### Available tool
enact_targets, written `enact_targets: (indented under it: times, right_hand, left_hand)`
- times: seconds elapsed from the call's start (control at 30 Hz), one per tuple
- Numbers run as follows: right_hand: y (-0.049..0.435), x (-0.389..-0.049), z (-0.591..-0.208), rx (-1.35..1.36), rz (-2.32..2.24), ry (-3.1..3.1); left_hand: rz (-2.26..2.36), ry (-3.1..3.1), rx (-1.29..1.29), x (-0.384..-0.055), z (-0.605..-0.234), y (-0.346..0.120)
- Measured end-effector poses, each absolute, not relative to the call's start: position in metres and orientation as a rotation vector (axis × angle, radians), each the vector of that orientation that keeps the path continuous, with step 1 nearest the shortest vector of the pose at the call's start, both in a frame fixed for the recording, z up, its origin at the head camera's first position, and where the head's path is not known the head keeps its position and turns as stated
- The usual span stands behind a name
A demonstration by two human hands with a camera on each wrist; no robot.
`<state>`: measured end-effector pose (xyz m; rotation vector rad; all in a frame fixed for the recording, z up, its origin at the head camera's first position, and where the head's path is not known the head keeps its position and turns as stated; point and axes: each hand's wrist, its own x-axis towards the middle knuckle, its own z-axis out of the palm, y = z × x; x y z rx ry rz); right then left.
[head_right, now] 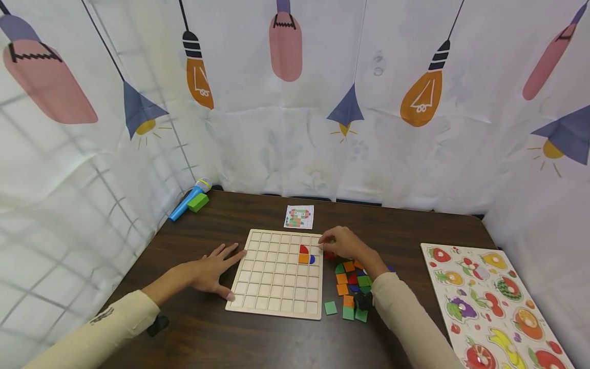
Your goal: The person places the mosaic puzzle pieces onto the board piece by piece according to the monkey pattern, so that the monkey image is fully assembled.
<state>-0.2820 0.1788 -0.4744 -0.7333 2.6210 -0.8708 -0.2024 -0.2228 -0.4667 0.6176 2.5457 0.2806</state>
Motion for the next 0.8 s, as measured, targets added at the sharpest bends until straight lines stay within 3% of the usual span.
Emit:
enact_targets:
  times: [0.3,0.8]
  right_hand:
    - [0.204,-0.275,-0.477,-0.858,-0.647,2.613]
    - [0.2,-0.266,-0.48,-0.782,-0.605,2.637]
  left_hand:
    - [0.271,2.541,0.609,-0.202,-0.466,-0.222]
    - [0.269,2.544,0.602,-0.201,-0.464,-0.221]
